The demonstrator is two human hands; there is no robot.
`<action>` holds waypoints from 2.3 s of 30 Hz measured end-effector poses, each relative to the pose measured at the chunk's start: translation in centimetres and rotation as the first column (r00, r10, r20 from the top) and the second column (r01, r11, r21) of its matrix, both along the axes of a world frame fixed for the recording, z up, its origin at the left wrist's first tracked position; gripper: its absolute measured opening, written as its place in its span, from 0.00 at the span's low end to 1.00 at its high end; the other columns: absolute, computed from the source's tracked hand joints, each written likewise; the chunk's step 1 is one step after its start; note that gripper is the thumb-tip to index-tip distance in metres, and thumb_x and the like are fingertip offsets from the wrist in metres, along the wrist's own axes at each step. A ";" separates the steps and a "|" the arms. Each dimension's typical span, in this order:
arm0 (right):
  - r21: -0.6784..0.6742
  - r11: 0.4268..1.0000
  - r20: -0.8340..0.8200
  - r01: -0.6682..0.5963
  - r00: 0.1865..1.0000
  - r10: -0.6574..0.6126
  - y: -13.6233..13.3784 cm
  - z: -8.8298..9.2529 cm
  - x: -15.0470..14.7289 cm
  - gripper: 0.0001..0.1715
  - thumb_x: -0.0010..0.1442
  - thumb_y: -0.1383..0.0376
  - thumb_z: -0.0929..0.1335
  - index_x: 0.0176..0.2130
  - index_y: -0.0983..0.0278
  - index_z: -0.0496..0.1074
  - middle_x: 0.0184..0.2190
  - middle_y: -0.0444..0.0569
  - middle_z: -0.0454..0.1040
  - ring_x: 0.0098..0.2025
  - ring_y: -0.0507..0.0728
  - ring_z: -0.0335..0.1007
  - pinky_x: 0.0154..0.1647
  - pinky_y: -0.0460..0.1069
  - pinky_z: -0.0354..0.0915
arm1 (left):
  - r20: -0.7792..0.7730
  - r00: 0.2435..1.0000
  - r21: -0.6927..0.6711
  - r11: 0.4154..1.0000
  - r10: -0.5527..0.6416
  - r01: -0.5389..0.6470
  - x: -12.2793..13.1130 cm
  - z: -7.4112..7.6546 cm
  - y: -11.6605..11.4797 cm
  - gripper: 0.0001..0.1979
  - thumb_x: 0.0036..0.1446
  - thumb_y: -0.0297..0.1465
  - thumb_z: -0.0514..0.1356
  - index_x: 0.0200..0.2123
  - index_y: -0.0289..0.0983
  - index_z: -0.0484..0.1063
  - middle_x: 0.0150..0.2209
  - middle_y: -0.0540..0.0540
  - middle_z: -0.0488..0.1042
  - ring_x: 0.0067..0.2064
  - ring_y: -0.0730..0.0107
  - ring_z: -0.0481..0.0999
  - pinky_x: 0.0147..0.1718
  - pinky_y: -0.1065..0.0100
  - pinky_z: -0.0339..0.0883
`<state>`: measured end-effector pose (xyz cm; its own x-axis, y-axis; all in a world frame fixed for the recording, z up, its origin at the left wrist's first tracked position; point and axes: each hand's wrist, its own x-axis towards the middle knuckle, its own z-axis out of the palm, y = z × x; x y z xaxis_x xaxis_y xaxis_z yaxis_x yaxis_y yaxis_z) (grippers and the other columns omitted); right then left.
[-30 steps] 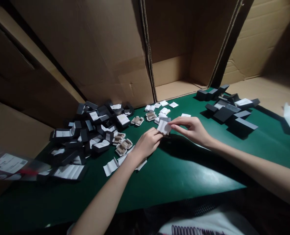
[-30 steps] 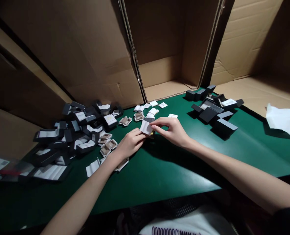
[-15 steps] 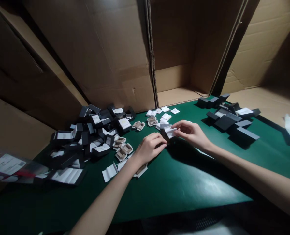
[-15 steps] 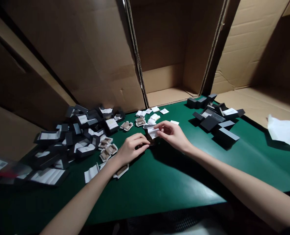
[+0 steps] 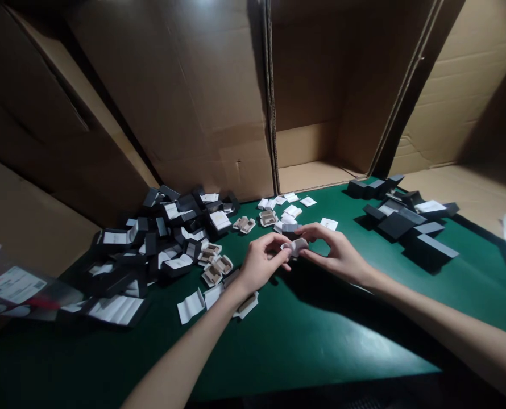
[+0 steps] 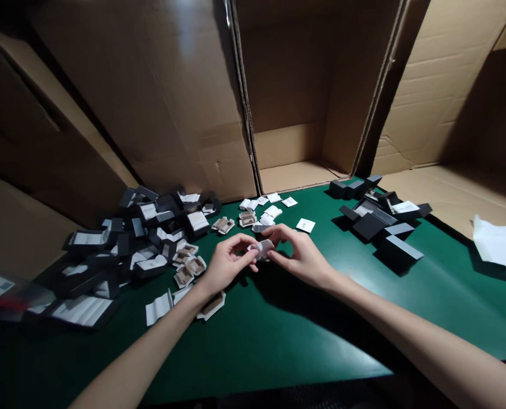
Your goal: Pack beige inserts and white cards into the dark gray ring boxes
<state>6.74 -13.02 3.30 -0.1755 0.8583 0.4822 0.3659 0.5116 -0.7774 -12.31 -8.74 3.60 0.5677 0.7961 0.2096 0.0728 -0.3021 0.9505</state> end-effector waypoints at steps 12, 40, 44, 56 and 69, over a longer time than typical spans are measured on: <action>-0.145 0.973 -0.007 0.181 0.983 -0.184 1.4 -0.8 1.0 0.13 0.56 0.56 0.68 0.32 0.64 0.73 0.29 0.47 0.75 0.31 0.55 0.70 0.32 0.48 0.63 | -0.508 0.838 0.508 0.855 0.199 0.105 -1.1 0.6 0.2 0.11 0.53 0.35 0.64 0.39 0.37 0.72 0.39 0.47 0.70 0.39 0.67 0.71 0.34 0.68 0.66; 0.498 0.858 0.410 0.129 0.837 -0.364 2.8 -2.9 0.7 0.16 0.64 0.61 0.63 0.27 0.64 0.70 0.21 0.45 0.63 0.25 0.52 0.57 0.27 0.46 0.55 | -0.700 0.677 0.636 0.630 0.227 0.446 -1.3 -0.1 0.4 0.06 0.60 0.30 0.58 0.38 0.36 0.74 0.38 0.46 0.73 0.39 0.66 0.72 0.34 0.68 0.67; 0.589 0.808 0.554 -0.005 0.730 -0.400 2.2 -1.9 0.4 0.18 0.65 0.64 0.62 0.26 0.64 0.72 0.24 0.48 0.67 0.27 0.52 0.58 0.27 0.47 0.53 | -0.713 0.656 0.634 0.626 0.247 0.454 -1.2 -0.2 0.3 0.07 0.60 0.30 0.57 0.40 0.37 0.74 0.39 0.46 0.73 0.40 0.66 0.72 0.35 0.68 0.67; 0.502 0.865 0.754 0.026 0.476 -0.452 1.3 -2.0 -1.2 0.12 0.60 0.74 0.62 0.32 0.64 0.73 0.37 0.49 0.76 0.30 0.52 0.68 0.23 0.48 0.52 | -0.672 0.710 0.656 0.614 0.211 0.438 -1.2 -0.7 0.4 0.06 0.59 0.25 0.55 0.36 0.36 0.72 0.37 0.45 0.71 0.39 0.66 0.71 0.36 0.68 0.66; 0.290 0.940 0.876 0.180 0.345 -0.336 0.6 -0.5 -2.9 0.10 0.59 0.74 0.61 0.37 0.64 0.71 0.38 0.51 0.75 0.28 0.53 0.73 0.20 0.49 0.43 | -0.651 0.736 0.653 0.631 0.186 0.418 -1.2 -1.1 0.7 0.07 0.58 0.23 0.54 0.32 0.35 0.72 0.35 0.45 0.71 0.37 0.67 0.70 0.35 0.68 0.65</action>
<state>3.80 -12.40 2.79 -0.3502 0.8937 0.2804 0.9345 0.3130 0.1696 -13.47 -8.06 2.54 0.8622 0.4506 0.2316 0.4336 -0.8927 0.1228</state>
